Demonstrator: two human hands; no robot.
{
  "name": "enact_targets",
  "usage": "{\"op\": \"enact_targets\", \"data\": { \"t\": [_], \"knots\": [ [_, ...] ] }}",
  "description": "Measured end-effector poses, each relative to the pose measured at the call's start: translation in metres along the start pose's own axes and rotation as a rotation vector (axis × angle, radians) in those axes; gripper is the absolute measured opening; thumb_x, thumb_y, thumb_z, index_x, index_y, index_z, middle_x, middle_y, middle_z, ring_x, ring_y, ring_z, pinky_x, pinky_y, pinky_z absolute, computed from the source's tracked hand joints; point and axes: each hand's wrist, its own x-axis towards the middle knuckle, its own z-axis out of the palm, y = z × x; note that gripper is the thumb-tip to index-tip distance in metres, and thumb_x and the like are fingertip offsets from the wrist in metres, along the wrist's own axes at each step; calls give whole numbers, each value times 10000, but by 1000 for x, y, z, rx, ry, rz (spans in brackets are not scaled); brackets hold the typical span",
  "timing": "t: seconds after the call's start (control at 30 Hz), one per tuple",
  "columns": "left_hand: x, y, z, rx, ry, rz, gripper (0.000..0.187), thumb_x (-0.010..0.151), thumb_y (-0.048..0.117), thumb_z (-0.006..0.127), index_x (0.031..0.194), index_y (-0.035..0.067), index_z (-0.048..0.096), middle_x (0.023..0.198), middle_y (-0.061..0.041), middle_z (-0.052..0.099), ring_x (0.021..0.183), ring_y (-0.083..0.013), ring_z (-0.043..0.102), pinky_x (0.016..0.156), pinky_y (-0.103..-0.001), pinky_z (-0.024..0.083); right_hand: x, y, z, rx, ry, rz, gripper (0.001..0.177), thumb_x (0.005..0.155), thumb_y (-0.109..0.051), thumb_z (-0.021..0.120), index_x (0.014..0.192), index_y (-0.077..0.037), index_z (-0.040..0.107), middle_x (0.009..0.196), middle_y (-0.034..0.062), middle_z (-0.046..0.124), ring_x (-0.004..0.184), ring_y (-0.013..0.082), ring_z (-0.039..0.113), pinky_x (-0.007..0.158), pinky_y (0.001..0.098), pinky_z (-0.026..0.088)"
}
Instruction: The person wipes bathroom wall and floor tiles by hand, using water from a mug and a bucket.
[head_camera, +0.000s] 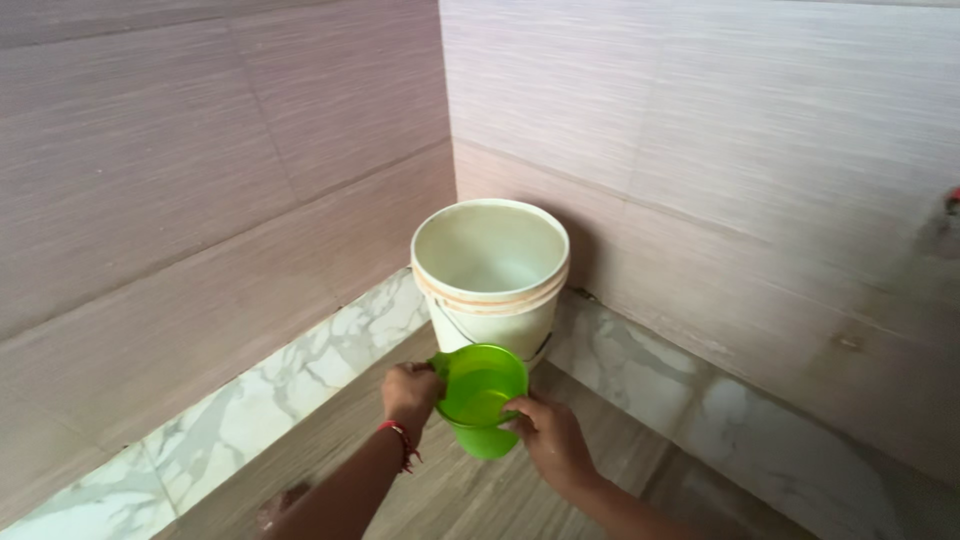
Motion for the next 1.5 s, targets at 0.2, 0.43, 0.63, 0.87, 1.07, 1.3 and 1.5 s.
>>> {"op": "enact_targets", "data": {
  "t": [0.2, 0.43, 0.63, 0.87, 1.07, 1.3, 1.5],
  "knots": [
    [-2, -3, 66, 18, -61, 101, 313, 769, 119, 703, 1029, -26, 800, 902, -223, 797, 854, -298, 789, 799, -400, 578, -15, 27, -48, 6, 15, 22, 175, 825, 5, 764, 990, -15, 709, 1008, 127, 752, 873, 223, 765, 729, 351, 588],
    [-12, 18, 132, -10, -118, 106, 347, 754, 95, 710, 1077, -15, 772, 951, -219, 784, 905, -290, 776, 837, -371, 572, -29, 51, -93, 37, 72, 127, 164, 846, 30, 726, 1000, -17, 694, 1082, 79, 756, 898, 186, 758, 779, 331, 593],
    [-21, 43, 172, -41, -180, 123, 362, 743, 153, 717, 1043, -30, 800, 929, -221, 789, 883, -301, 761, 827, -372, 559, -34, 64, -122, 38, 187, 41, 188, 814, 32, 749, 986, -12, 689, 1247, 81, 724, 982, 185, 745, 784, 327, 597],
    [-12, 53, 223, -556, -322, 17, 633, 841, 423, 793, 1232, -52, 643, 1126, -131, 697, 976, -244, 662, 878, -375, 496, -37, 98, -143, 123, 237, 141, 201, 811, 44, 765, 997, -6, 706, 1229, 81, 748, 1005, 176, 734, 831, 330, 598],
    [-25, 55, 246, -653, -355, -95, 501, 828, 333, 833, 1079, -73, 681, 979, -119, 716, 842, -223, 670, 798, -388, 542, -52, 134, -151, 314, 241, 231, 204, 861, 53, 735, 1057, -1, 737, 1222, 97, 762, 1214, 197, 688, 986, 323, 568],
    [-12, 37, 276, -649, -250, 5, 348, 866, 190, 829, 902, -120, 675, 837, -140, 669, 699, -218, 584, 662, -406, 488, -58, 158, -135, 488, 340, 290, 583, 865, 54, 675, 1417, -111, 585, 1478, 70, 597, 1314, 217, 605, 1025, 340, 541],
    [-15, 48, 281, -646, -181, 5, 284, 897, 212, 752, 886, -64, 685, 789, -84, 663, 695, -185, 556, 664, -368, 472, -50, 219, -113, 609, 449, 451, 772, 892, -15, 675, 1571, -138, 328, 1487, 121, 565, 1354, 246, 562, 1037, 388, 546]
  ]
}}
